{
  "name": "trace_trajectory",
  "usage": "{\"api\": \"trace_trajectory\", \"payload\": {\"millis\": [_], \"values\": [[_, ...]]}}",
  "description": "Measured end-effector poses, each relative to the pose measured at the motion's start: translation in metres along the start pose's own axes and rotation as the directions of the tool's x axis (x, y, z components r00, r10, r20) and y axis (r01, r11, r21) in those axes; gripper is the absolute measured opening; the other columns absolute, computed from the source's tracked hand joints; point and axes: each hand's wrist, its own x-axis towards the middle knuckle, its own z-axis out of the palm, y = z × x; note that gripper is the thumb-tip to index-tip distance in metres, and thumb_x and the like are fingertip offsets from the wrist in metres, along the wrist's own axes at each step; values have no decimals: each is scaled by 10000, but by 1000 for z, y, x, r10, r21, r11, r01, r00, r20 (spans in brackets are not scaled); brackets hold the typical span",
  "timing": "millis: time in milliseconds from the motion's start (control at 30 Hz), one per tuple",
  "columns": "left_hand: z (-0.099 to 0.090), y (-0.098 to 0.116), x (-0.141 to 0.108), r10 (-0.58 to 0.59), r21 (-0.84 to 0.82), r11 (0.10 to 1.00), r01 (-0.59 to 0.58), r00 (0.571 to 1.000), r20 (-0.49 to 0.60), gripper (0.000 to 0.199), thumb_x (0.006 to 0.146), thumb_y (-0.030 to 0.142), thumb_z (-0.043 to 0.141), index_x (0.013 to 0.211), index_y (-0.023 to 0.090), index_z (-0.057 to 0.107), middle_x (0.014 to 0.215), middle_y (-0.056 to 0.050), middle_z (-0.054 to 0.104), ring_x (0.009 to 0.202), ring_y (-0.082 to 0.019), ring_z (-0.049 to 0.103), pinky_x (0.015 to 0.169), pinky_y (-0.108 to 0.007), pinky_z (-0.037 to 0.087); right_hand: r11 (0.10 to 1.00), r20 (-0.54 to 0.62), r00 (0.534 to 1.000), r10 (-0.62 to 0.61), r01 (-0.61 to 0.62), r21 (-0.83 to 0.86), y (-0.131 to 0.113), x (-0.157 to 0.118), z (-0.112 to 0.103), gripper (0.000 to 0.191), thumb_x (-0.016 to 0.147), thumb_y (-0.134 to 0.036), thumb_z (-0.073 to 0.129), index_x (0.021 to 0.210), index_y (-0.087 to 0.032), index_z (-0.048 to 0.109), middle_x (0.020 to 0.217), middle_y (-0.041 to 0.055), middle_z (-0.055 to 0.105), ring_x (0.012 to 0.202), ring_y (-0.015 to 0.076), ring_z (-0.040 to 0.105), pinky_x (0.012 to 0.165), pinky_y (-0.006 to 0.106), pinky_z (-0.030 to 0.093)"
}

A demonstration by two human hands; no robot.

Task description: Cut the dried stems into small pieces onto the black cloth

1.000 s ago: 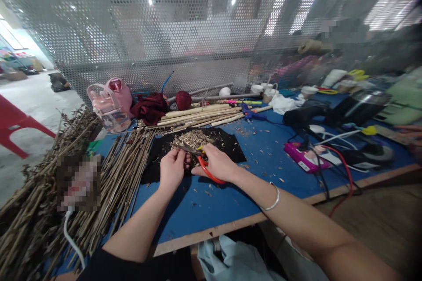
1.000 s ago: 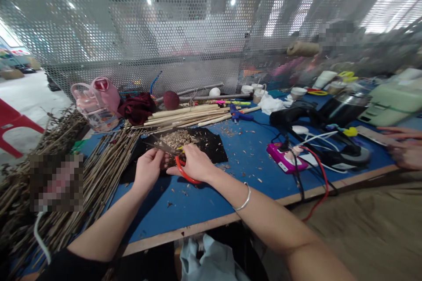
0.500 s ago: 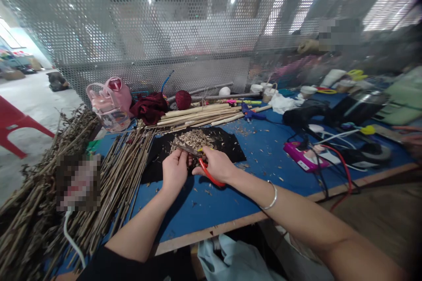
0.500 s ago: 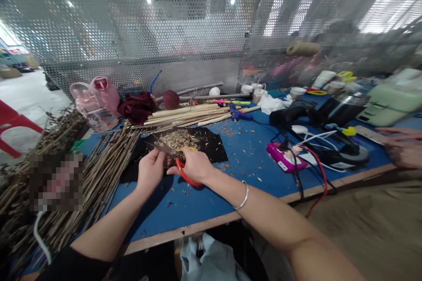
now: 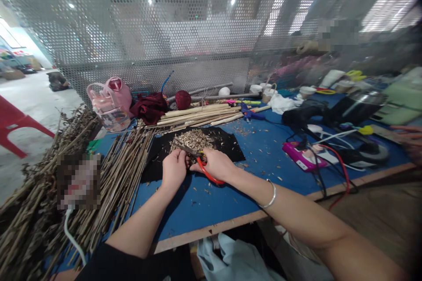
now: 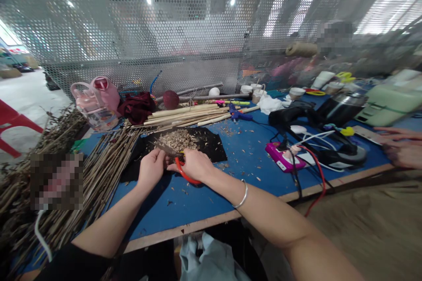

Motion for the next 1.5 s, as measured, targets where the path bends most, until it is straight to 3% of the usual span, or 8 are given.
{"api": "trace_trajectory", "payload": {"millis": [100,300,467,700,933,1133,1500], "values": [[2,-1,0,37,87,996,-36,999,-11,261,836,305,363,669,176,517,593,-11,547,524,-126,494,518,-226,350,1000,16,1000,8,-8,-20,2,1,0,640,658,-769,418,868,-183,566,838,101,658,778,239,628,575,264,381],[-1,1,-1,42,108,993,-45,999,29,257,839,308,363,689,172,521,622,-9,553,563,-126,491,540,-227,331,999,40,999,14,-12,-43,4,3,-6,650,666,-781,380,850,-186,565,796,98,658,744,241,631,555,266,379],[-4,3,-2,85,196,977,-87,996,16,325,831,343,379,625,165,558,546,7,528,537,-120,464,524,-227,303,997,-21,999,-29,27,-67,2,0,-11,662,627,-790,421,869,-184,537,804,84,648,759,242,628,579,270,391],[-1,5,-3,98,171,980,-104,994,45,311,824,339,378,647,163,563,598,-3,558,579,-124,475,551,-224,322,999,-38,999,-19,17,-47,0,0,-6,698,624,-802,403,909,-175,519,832,98,648,784,252,624,606,288,403],[2,-5,-1,43,1,999,-43,997,69,329,812,410,396,599,176,486,523,25,457,476,-99,408,463,-202,316,999,60,998,35,-35,-4,5,4,-8,648,624,-781,444,839,-180,557,822,105,654,775,247,629,568,265,380],[5,3,0,-79,-352,930,108,992,94,284,794,427,431,741,161,514,582,27,480,463,-81,438,438,-190,375,999,-41,998,-41,42,14,5,1,-12,638,617,-768,476,885,-190,509,781,67,635,755,232,615,561,261,354],[6,-1,0,-90,-335,936,113,993,83,236,760,374,479,708,151,534,604,-3,552,492,-96,494,478,-206,410,982,-76,982,-175,179,52,1,-2,-13,605,588,-690,595,865,-163,490,846,73,574,795,216,569,609,270,362]]}}
